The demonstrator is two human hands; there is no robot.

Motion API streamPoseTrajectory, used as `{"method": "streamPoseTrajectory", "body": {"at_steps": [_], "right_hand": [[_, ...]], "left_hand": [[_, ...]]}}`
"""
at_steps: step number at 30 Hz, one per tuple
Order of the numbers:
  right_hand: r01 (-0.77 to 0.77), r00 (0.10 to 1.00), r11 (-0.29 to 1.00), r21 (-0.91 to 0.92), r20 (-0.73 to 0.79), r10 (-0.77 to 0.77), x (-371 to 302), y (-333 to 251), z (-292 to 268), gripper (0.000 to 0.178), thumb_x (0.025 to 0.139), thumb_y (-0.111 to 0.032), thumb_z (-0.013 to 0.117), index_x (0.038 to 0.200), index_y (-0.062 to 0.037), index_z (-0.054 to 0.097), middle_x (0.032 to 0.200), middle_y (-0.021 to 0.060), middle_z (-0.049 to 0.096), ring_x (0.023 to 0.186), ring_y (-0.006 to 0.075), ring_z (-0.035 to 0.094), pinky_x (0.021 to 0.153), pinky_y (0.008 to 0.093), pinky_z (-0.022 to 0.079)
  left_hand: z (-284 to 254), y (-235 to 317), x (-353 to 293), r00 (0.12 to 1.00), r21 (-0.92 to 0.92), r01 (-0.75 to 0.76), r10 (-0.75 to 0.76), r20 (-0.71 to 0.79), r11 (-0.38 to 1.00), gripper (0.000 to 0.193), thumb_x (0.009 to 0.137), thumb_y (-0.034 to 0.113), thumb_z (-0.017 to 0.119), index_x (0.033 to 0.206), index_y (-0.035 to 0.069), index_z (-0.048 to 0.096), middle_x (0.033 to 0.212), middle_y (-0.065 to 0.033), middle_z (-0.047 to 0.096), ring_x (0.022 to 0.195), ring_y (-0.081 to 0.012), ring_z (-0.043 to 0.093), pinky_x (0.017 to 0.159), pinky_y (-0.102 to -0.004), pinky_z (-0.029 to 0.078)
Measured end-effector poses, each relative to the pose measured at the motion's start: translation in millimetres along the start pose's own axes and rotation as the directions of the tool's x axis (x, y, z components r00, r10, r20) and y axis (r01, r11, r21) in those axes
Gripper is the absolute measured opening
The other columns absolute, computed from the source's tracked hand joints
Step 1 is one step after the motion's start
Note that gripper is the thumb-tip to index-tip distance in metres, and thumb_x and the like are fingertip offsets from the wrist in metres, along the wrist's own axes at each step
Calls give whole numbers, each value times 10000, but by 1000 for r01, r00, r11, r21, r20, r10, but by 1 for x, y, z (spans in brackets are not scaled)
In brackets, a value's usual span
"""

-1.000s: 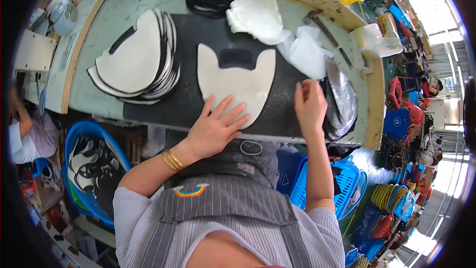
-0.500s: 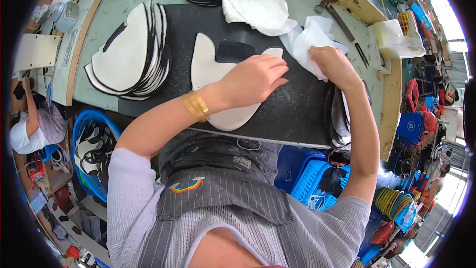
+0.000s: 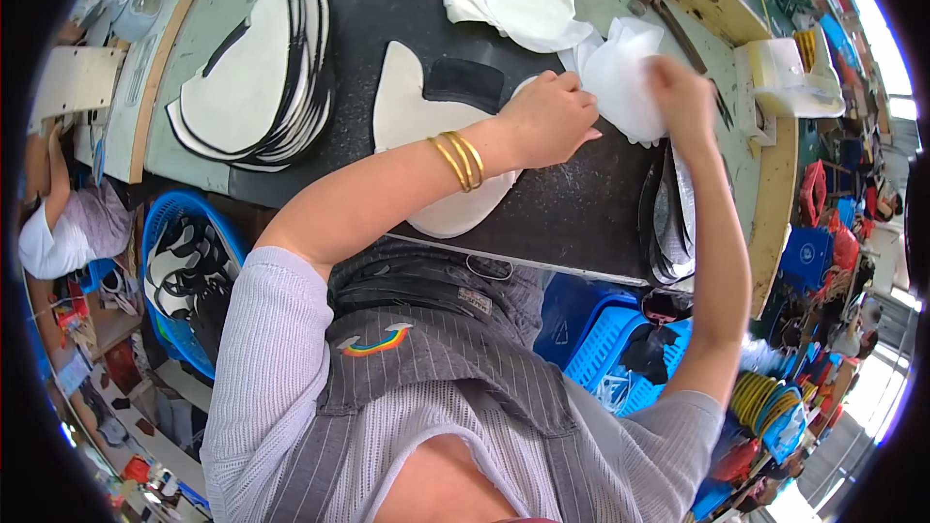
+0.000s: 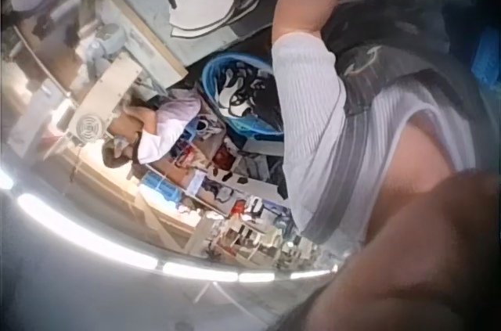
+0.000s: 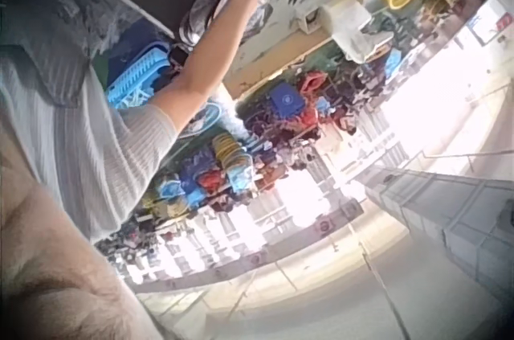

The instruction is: Manually aligning and assembling shoe upper components at a factory workbench.

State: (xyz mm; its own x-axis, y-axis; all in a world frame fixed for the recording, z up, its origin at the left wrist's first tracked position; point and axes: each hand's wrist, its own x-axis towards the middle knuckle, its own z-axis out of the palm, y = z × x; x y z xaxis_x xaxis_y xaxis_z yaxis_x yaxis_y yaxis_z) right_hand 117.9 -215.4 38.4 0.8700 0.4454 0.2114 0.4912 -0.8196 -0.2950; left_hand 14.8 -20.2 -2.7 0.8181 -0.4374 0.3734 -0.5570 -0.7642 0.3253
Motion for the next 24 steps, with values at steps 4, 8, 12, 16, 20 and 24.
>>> {"method": "streamPoseTrajectory", "body": {"at_steps": [4, 8, 12, 16, 20, 24], "right_hand": [[-179, 575, 943, 280, -748, 332, -16, -6, -81, 200, 885, -161, 568, 987, -10, 651, 825, 116, 681, 701, 180, 644, 665, 299, 515], [38, 749, 651, 758, -453, 484, -72, -96, -55, 171, 901, -90, 566, 993, 41, 628, 834, 69, 651, 750, 141, 627, 690, 254, 519], [-211, 934, 299, 930, 102, 343, -132, -155, 2, 145, 884, -20, 580, 1016, 35, 598, 838, 80, 643, 678, 120, 619, 625, 248, 523], [-506, 863, 371, 779, 467, 195, -141, -162, 43, 169, 875, -53, 598, 1014, 38, 565, 823, 73, 644, 680, 113, 614, 592, 224, 481], [-542, 832, 449, 710, 529, 168, -139, -167, 51, 217, 863, -44, 609, 1054, 29, 534, 815, 68, 640, 678, 99, 607, 587, 212, 470], [-521, 842, 467, 714, 518, 148, -137, -171, 52, 255, 840, -37, 623, 1057, 40, 515, 748, 73, 636, 654, 96, 616, 569, 212, 474]], "left_hand": [[-4, -4, -3, 986, 42, 56, -62, 155, 998, 393, 773, 364, 689, 987, 41, 625, 1051, -75, 611, 967, -248, 547, 834, -348, 441], [-49, 1, -38, 884, -877, 204, -468, -26, 435, 644, 823, 321, 702, 1303, 0, 415, 1110, -141, 545, 1024, -177, 533, 797, -295, 478], [-104, -7, -114, 847, -936, 328, -479, 232, 127, 239, 870, 149, 631, 1036, -6, 556, 901, -42, 605, 778, -94, 580, 682, -227, 487], [-106, -18, -172, 719, -821, 543, -603, 344, 178, 178, 863, 68, 619, 1021, -2, 573, 837, -14, 610, 746, -77, 565, 689, -216, 473], [-99, -19, -189, 708, -762, 590, -623, 331, 266, 188, 862, 70, 633, 1020, -10, 571, 856, -11, 612, 748, -54, 549, 670, -198, 460], [-102, -22, -187, 664, -747, 632, -642, 384, 207, 171, 861, 90, 642, 986, -9, 582, 815, -9, 614, 708, -50, 545, 648, -194, 459]]}}
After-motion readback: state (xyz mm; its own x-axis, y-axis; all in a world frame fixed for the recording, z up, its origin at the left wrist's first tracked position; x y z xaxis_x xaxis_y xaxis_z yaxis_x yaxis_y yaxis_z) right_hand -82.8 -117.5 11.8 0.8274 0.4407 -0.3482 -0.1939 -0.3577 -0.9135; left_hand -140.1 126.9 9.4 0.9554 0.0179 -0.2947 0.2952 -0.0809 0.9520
